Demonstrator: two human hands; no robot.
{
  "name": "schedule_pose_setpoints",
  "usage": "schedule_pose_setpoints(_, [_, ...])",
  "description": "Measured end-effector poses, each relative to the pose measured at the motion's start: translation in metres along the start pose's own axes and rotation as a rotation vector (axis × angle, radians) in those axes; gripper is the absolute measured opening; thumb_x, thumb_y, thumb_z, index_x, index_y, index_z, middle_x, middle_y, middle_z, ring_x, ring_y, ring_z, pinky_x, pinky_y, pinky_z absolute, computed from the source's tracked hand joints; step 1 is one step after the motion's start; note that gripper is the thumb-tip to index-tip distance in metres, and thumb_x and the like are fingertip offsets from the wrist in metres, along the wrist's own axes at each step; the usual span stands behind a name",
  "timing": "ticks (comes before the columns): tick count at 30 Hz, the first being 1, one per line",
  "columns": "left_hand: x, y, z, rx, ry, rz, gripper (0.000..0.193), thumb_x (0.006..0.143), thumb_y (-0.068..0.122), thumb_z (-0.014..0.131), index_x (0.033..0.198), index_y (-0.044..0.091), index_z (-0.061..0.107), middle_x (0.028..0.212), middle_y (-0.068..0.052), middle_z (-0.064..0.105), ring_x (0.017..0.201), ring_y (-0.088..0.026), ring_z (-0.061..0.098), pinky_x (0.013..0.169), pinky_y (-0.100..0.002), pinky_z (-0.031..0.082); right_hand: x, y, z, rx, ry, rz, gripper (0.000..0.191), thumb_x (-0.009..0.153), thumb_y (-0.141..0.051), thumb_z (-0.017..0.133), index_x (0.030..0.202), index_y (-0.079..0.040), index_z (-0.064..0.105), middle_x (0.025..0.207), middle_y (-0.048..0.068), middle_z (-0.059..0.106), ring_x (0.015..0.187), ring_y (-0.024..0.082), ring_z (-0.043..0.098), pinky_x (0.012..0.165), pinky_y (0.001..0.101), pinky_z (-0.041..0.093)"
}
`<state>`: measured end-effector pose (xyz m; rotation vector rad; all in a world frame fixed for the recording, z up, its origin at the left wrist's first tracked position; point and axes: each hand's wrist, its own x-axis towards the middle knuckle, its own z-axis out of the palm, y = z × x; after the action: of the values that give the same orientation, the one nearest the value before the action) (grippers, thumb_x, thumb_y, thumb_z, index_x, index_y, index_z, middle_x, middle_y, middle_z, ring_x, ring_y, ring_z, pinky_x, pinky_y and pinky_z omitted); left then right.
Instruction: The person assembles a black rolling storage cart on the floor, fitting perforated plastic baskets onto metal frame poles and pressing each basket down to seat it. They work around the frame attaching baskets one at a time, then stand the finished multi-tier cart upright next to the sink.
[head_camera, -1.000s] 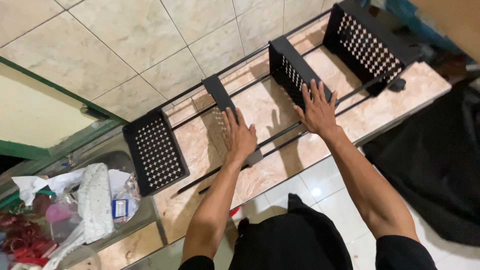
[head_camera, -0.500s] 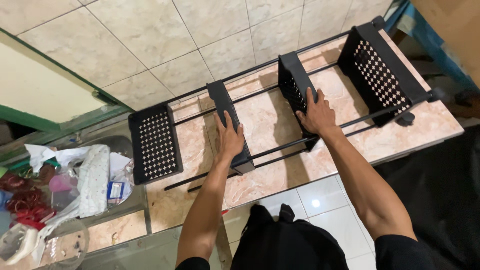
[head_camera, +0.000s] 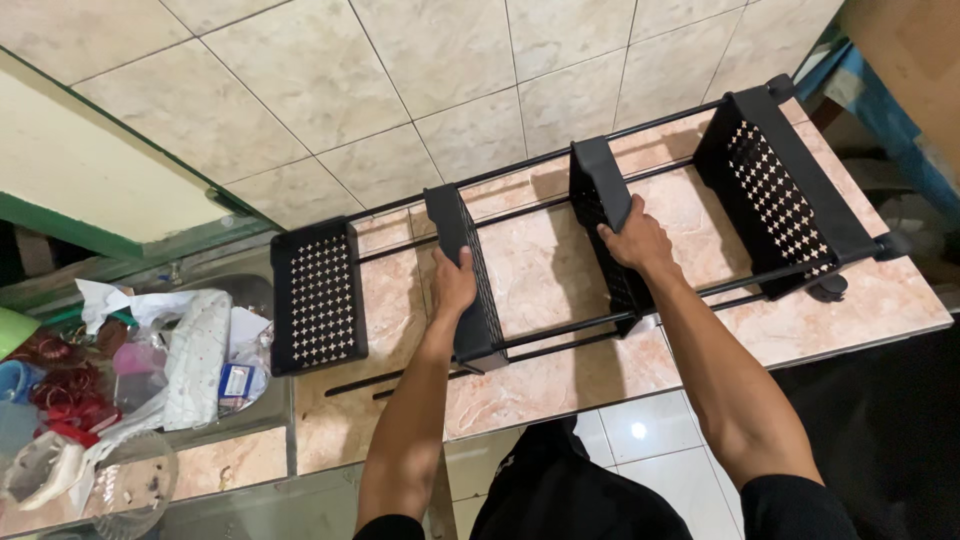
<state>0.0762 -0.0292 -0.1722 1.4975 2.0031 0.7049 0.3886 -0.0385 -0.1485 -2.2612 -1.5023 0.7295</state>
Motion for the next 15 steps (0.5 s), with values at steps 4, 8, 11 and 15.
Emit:
schedule_pose_setpoints(4, [0.005, -0.008, 0.003, -0.064, 0.098, 0.108, 0.054, 0.106, 0.038, 0.049, 0.136, -0.008, 0.047, 0.125, -0.035, 0.062, 0.117, -0.053, 0.058, 0.099, -0.054, 0.046, 0.002, 0.003, -0.001, 0.075, -0.011, 0.034, 0.078, 0.086, -0.048, 0.075, 0.143, -0.006, 0.041, 0.123, 0.033, 0.064, 0.117, 0.051, 0.062, 0.099, 0.0552, 0.050])
schedule_pose_setpoints(8, [0.004, -0.013, 0.003, -0.049, 0.138, 0.088, 0.040, 0.107, 0.033, 0.045, 0.110, -0.005, 0.059, 0.109, -0.034, 0.067, 0.106, -0.053, 0.062, 0.091, -0.057, 0.047, 0.001, 0.002, 0.001, 0.007, 0.044, 0.000, 0.079, 0.087, -0.043, 0.075, 0.144, -0.002, 0.040, 0.121, 0.035, 0.064, 0.115, 0.052, 0.062, 0.098, 0.0563, 0.049])
schedule_pose_setpoints(11, [0.000, -0.011, 0.000, -0.071, 0.152, 0.100, 0.038, 0.108, 0.030, 0.045, 0.102, -0.005, 0.059, 0.103, -0.034, 0.067, 0.102, -0.053, 0.062, 0.087, -0.057, 0.047, -0.003, 0.002, 0.002, 0.019, 0.072, -0.025, 0.077, 0.088, -0.041, 0.075, 0.143, 0.001, 0.041, 0.119, 0.035, 0.065, 0.114, 0.052, 0.062, 0.097, 0.0564, 0.050])
schedule_pose_setpoints(15, [-0.005, -0.008, -0.001, -0.099, 0.196, 0.185, 0.036, 0.108, 0.028, 0.046, 0.102, -0.006, 0.058, 0.100, -0.034, 0.066, 0.099, -0.054, 0.062, 0.084, -0.057, 0.046, -0.009, 0.007, -0.002, 0.081, 0.135, -0.048, 0.073, 0.089, -0.038, 0.074, 0.143, 0.001, 0.042, 0.119, 0.034, 0.066, 0.113, 0.051, 0.063, 0.096, 0.0563, 0.050])
